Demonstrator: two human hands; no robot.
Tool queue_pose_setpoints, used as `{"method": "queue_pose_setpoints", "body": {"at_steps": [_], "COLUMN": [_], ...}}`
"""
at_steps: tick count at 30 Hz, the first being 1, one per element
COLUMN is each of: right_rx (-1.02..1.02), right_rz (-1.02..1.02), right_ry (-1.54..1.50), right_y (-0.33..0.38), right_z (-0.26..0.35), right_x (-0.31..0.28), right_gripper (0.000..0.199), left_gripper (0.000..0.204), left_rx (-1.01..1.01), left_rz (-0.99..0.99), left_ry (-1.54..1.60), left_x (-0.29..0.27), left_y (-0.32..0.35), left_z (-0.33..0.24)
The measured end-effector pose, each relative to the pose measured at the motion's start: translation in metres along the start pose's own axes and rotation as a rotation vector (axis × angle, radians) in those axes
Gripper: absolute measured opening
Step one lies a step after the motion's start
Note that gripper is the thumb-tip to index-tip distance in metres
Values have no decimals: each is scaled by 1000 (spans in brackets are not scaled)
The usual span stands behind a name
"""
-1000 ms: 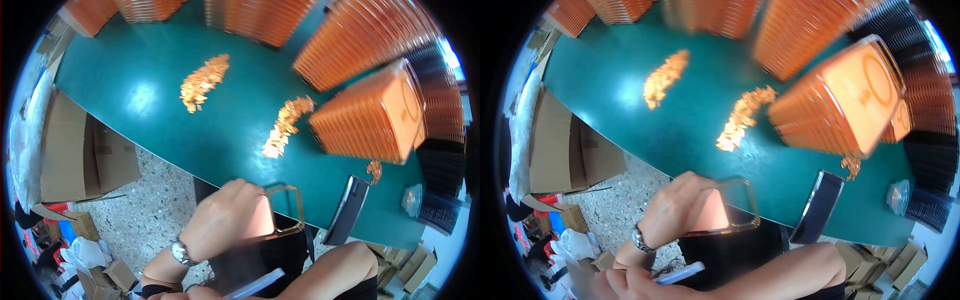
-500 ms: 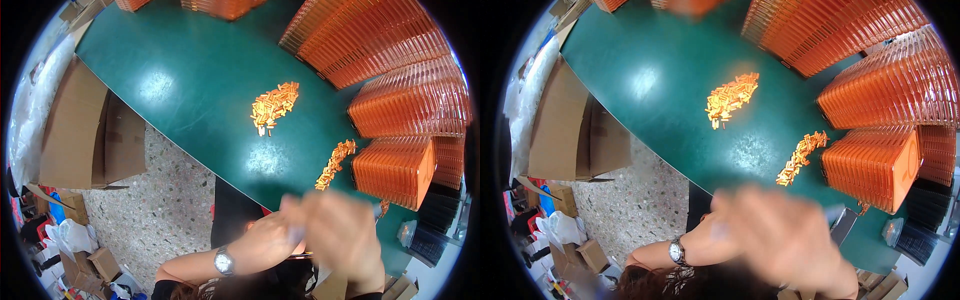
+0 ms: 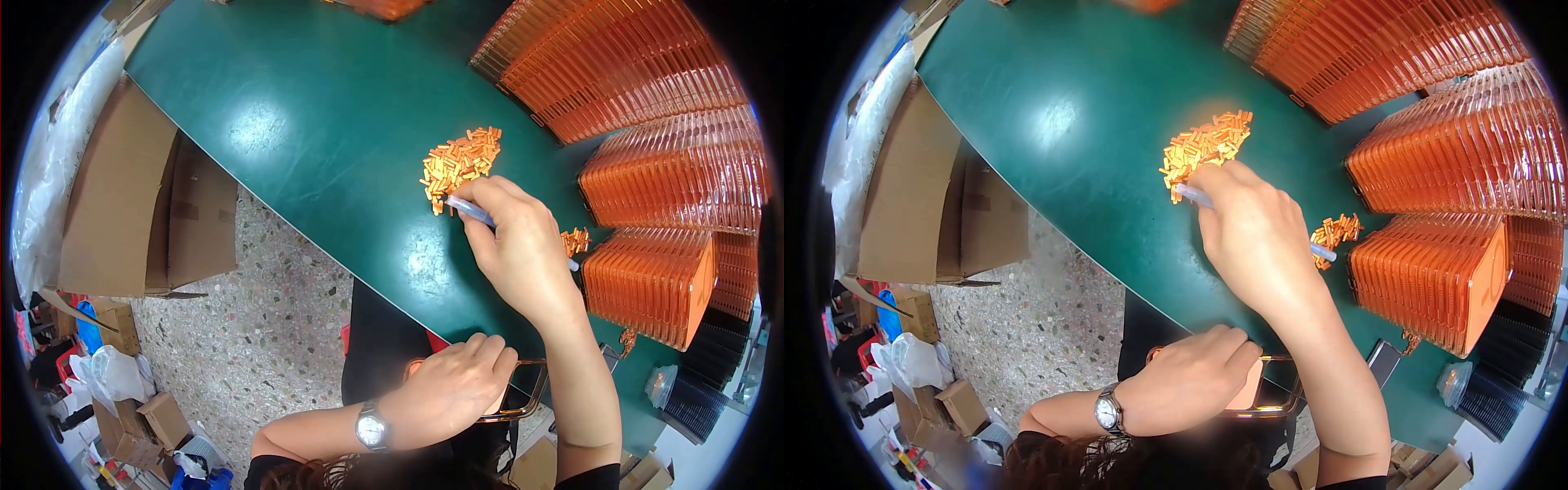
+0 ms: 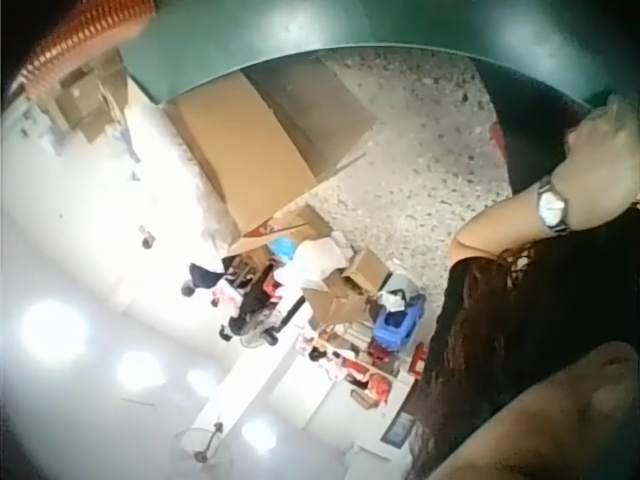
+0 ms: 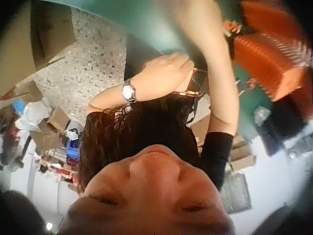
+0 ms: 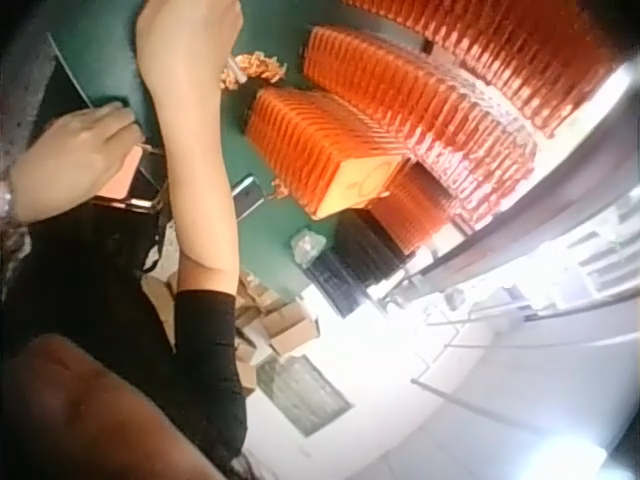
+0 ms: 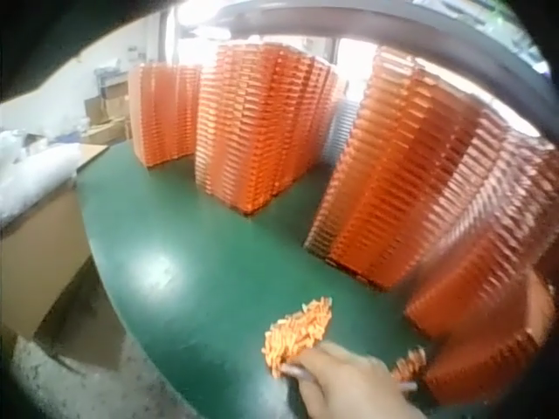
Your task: Applying small decorative components and cleaning surfaces for phone case assembly.
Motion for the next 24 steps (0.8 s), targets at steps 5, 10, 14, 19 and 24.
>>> {"method": "queue_pose_setpoints", "body": {"at_steps": [5,10,14,19,24], "right_rx": [-129,-171,-227,-299,-196], "right_rz": [19,40,40,-1,-81], "right_ry": [125,194,238,250,114], "right_y": [-1,-2,2,12,55], "right_z": [2,-1,1,-3,-10], "right_x": [2,2,0,-1,-41], "right_gripper": [20,14,14,16,11], "left_gripper": [18,15,15,19,25], "left_rx": [-20,-27,-27,-30,13], "left_rz": [-16,-16,-20,-7,-19], "left_ry": [-14,-22,-36,-65,-151], "left_x": [1,0,-1,1,6], "left_y": [-2,-3,-4,-4,-5], "left_z": [-1,-1,-6,-9,-13]}}
Point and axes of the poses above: each hand's wrist, its own y-axis away from the middle knuckle, its own x-axis out of the palm, z = x × y, the point moved 4 cm from there along -y, towards the middle knuckle, and after that the axes turned 15 degrees about y, right-handed, at the moved point
